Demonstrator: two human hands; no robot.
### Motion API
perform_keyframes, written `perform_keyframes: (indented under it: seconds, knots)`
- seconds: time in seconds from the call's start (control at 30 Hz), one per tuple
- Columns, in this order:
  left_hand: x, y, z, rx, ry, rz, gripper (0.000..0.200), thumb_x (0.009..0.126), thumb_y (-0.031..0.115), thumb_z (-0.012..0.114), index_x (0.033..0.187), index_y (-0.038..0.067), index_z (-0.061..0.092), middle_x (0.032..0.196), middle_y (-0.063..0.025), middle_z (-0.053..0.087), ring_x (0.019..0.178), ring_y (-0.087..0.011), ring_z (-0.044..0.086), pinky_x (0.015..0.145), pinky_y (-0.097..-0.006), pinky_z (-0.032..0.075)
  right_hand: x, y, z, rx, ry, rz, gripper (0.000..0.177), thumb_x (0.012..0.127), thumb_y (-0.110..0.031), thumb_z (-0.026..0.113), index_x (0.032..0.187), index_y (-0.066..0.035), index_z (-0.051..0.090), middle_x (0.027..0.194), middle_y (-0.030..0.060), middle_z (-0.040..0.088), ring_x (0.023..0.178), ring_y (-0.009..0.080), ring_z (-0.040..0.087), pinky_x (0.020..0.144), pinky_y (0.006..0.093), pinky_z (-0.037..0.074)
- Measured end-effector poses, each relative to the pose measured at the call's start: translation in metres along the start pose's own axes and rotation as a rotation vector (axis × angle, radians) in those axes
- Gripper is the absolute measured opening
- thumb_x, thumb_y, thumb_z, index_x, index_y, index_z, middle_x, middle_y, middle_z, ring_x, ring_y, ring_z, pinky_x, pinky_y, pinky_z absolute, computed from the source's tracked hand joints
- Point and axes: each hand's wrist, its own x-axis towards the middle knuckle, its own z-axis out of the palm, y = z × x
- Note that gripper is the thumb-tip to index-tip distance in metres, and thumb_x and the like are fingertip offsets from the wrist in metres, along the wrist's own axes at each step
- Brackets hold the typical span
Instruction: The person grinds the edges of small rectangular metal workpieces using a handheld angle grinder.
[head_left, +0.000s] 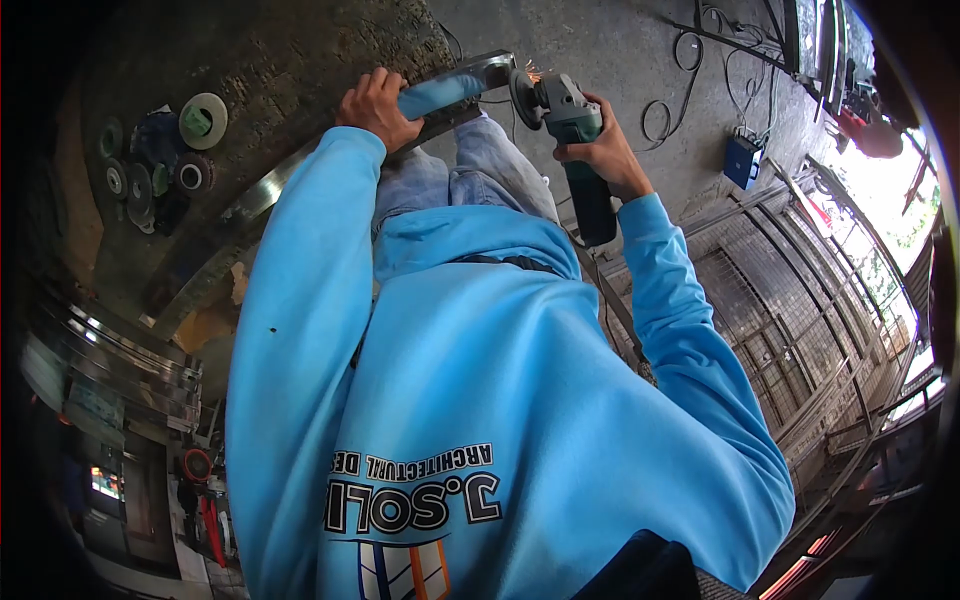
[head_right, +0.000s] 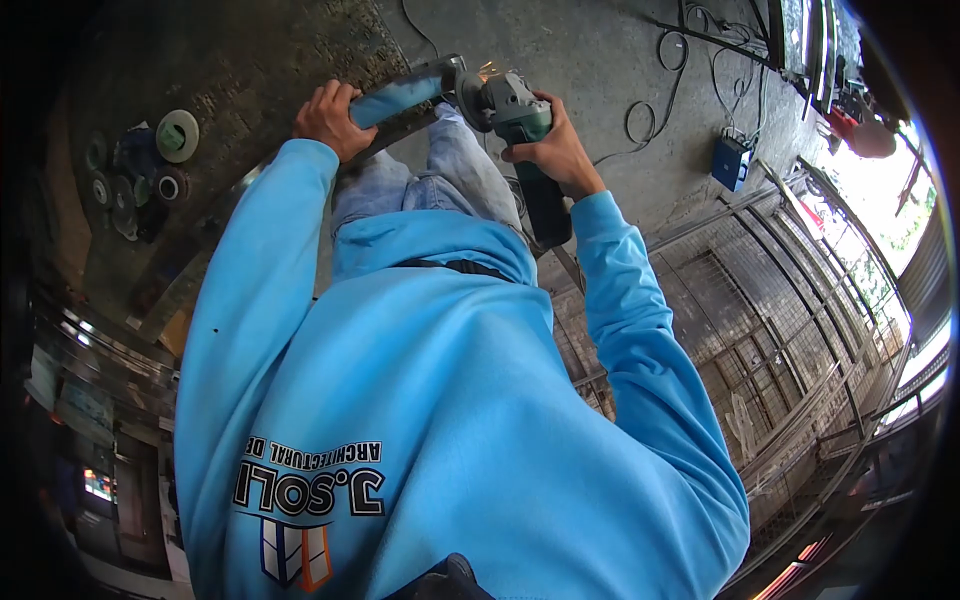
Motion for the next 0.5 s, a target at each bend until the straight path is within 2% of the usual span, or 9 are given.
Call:
perform_keyframes:
  seconds: [0.17,0.3,0.37,0.5]
  knots:
    - [0.000,0.001,-0.002,0.006,0.015,-0.001,0.051,0.066,0.033,0.091,0.109,0.016,0.067,0.111,-0.0070,0.062,0.109,-0.0307,0.065,0.092,-0.0477,0.057,0.003,-0.009,-0.001,-0.037,0.019,0.042,0.111,0.057,-0.008,0.094,0.155,-0.004,0.041,0.135,0.0179,0.062,0.120,0.0315,0.066,0.107,0.0409,0.052]
    - [0.001,-0.001,-0.001,0.013,0.015,0.005,0.051,0.066,0.032,0.091,0.108,0.016,0.067,0.110,-0.0073,0.061,0.108,-0.0311,0.065,0.092,-0.0486,0.057,0.008,0.005,-0.003,-0.014,-0.003,-0.001,0.111,0.058,-0.007,0.094,0.155,-0.005,0.041,0.135,0.0187,0.062,0.120,0.0328,0.066,0.107,0.0411,0.052]
    - [0.001,0.002,-0.004,0.034,-0.038,-0.008,0.056,0.066,0.035,0.093,0.113,0.016,0.068,0.115,-0.0068,0.063,0.111,-0.0291,0.066,0.094,-0.0460,0.057,0.007,0.005,-0.003,-0.017,0.004,-0.008,0.110,0.058,-0.008,0.094,0.155,-0.005,0.041,0.135,0.0188,0.062,0.121,0.0332,0.065,0.108,0.0417,0.051]
    - [0.000,0.004,-0.003,0.037,-0.023,-0.008,0.055,0.067,0.035,0.093,0.113,0.016,0.069,0.115,-0.0070,0.064,0.112,-0.0295,0.066,0.096,-0.0460,0.057,0.003,-0.004,0.001,-0.016,0.023,0.003,0.108,0.059,-0.007,0.094,0.154,-0.006,0.042,0.135,0.0185,0.062,0.122,0.0340,0.065,0.109,0.0425,0.050]
